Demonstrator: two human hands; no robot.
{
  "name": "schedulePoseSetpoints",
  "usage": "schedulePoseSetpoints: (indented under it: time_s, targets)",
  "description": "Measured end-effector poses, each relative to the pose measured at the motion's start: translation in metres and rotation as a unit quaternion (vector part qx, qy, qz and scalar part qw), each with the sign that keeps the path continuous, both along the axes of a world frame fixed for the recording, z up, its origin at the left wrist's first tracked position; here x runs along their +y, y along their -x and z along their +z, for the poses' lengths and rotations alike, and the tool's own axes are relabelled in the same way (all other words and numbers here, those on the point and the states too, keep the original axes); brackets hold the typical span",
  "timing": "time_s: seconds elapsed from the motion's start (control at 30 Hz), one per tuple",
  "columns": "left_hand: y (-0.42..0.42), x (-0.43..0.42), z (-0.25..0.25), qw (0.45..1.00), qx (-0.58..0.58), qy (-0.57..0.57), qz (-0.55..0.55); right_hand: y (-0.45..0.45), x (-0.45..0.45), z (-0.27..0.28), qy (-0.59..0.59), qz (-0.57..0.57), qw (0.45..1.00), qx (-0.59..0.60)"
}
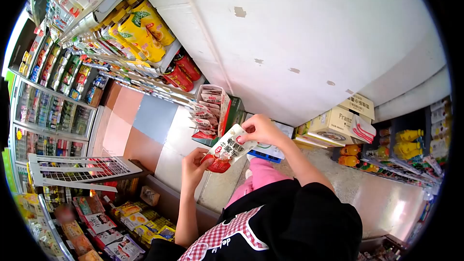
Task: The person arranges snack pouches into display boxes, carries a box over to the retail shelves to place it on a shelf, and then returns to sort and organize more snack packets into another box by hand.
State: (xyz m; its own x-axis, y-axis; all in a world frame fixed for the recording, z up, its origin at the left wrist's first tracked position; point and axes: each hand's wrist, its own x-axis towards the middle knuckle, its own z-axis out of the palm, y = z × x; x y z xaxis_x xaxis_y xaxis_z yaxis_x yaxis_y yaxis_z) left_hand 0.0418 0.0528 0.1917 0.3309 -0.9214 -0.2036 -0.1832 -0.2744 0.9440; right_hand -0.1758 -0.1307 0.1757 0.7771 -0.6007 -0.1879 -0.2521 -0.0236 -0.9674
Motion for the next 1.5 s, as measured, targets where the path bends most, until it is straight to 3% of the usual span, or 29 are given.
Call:
schedulePoseSetpoints:
  time_s: [0.13,0.27,0.37,0.4,0.5,0.63,0.73,0.87,1.23,1.5]
  targets:
    - [-0.008,-0.034,-0.006,0.999,-0.050,-0.001,-0.006,-0.002,-0.030,0.010,0.010,0.018,1.000,0.013]
    - [-0.012,-0.066,-0.011,0.997,-0.069,0.014,0.005,-0.010,-0.053,0.045,0.094,0.000,0.994,0.062]
    - [-0.014,-0.093,0.000,0.992,-0.104,0.075,0.002,-0.015,-0.072,0.052,0.213,-0.029,0.976,0.030]
    - [-0.019,-0.101,0.012,0.991,-0.133,0.003,-0.005,-0.016,-0.078,0.058,0.233,-0.047,0.970,0.040]
    - [-0.044,-0.122,0.004,0.929,-0.358,0.089,-0.012,-0.026,-0.096,0.063,0.320,-0.088,0.942,0.040]
    - [-0.075,-0.140,-0.016,0.883,-0.458,0.074,-0.070,-0.049,-0.105,0.038,0.375,-0.135,0.917,-0.007]
    - [-0.085,-0.142,-0.031,0.869,-0.480,0.028,-0.113,-0.061,-0.101,0.026,0.371,-0.130,0.919,0.022]
    - [-0.089,-0.137,-0.050,0.890,-0.439,0.037,-0.119,-0.079,-0.087,0.016,0.343,-0.165,0.924,0.037]
    - [-0.087,-0.129,-0.054,0.905,-0.411,0.069,-0.085,-0.108,-0.083,-0.014,0.354,-0.190,0.914,0.047]
    - [-0.086,-0.125,-0.054,0.906,-0.406,0.071,-0.097,-0.126,-0.084,-0.026,0.359,-0.141,0.913,0.135]
